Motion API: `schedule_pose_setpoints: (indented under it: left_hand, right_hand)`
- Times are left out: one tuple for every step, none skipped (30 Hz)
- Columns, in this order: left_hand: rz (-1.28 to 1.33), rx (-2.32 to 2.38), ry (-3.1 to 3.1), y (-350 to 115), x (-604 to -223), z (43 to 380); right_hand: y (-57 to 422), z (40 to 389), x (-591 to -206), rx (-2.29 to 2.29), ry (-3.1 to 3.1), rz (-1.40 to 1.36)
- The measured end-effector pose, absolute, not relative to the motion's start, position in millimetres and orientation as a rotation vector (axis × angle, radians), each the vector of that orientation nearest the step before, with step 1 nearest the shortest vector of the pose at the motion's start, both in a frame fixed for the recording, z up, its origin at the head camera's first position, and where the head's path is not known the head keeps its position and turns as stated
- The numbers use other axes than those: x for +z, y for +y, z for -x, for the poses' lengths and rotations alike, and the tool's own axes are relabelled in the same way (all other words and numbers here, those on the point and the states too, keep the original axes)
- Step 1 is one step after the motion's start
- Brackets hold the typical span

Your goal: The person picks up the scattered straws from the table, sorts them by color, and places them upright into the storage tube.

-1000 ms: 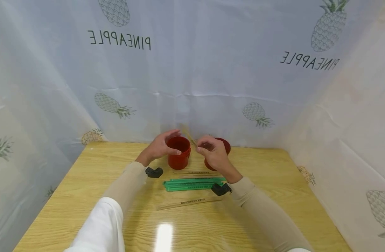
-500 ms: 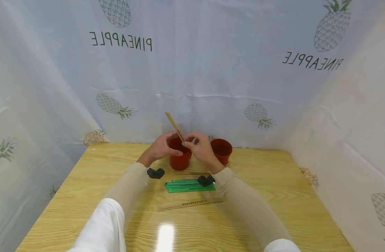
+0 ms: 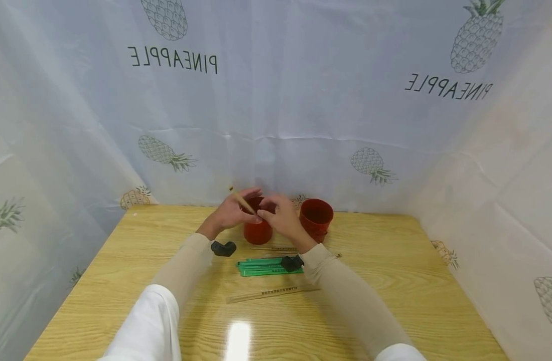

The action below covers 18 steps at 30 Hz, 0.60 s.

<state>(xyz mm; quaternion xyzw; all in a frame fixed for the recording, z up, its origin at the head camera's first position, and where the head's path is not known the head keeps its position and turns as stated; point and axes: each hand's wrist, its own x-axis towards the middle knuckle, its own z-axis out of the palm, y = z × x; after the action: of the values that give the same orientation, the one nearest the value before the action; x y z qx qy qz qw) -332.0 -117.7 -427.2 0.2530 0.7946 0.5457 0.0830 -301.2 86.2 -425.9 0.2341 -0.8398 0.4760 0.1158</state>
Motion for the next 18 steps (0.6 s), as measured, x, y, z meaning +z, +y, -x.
schedule_pose_setpoints:
  left_hand:
    - [-0.75, 1.628, 2.369, -118, -427, 332]
    - [-0.742, 1.623, 2.365, -118, -427, 332]
    - [-0.731, 1.624, 2.356, -119, -427, 331]
    - [-0.72, 1.624, 2.348, -119, -427, 330]
    - [-0.708, 1.625, 2.34, -120, -426, 330]
    - [-0.696, 1.624, 2.33, -120, -426, 330]
    - [-0.684, 1.63, 2.318, -120, -425, 329]
    - [-0.678, 1.63, 2.317, -120, -425, 329]
    - [-0.682, 1.63, 2.318, -121, -425, 329]
    - [-0.682, 1.635, 2.315, -121, -425, 329]
    - [-0.683, 1.636, 2.315, -121, -425, 329]
    - [-0.682, 1.639, 2.313, -120, -424, 329]
    - [-0.681, 1.645, 2.309, -120, -424, 329]
    - [-0.679, 1.642, 2.311, -120, -424, 329]
    - [-0.678, 1.639, 2.314, -120, -424, 329]
    - [-0.669, 1.639, 2.314, -119, -424, 329]
    - [-0.669, 1.636, 2.316, -119, -424, 329]
    - [-0.667, 1.635, 2.315, -119, -424, 329]
  right_hand:
    - [89, 299, -427, 1.389, -2.456, -0.685]
    - [92, 296, -427, 1.388, -2.45, -0.682]
    - [95, 293, -428, 1.397, -2.45, -0.674]
    - [99, 290, -428, 1.402, -2.448, -0.673]
    - [103, 287, -429, 1.406, -2.447, -0.669]
    - [107, 283, -430, 1.403, -2.445, -0.675]
    - [111, 280, -431, 1.401, -2.442, -0.681]
    - [115, 276, -432, 1.404, -2.433, -0.691]
    - [120, 272, -434, 1.41, -2.423, -0.705]
    - [124, 268, -435, 1.409, -2.406, -0.72]
    - [128, 264, -436, 1.41, -2.385, -0.736]
    - [132, 260, -438, 1.397, -2.364, -0.758]
    - [136, 256, -440, 1.386, -2.342, -0.778]
    - [140, 251, -442, 1.369, -2.32, -0.797]
    - [144, 247, -444, 1.354, -2.303, -0.815]
    - [148, 243, -446, 1.337, -2.286, -0.832]
    - [152, 239, -448, 1.321, -2.277, -0.851]
    - [156, 235, -450, 1.304, -2.279, -0.867]
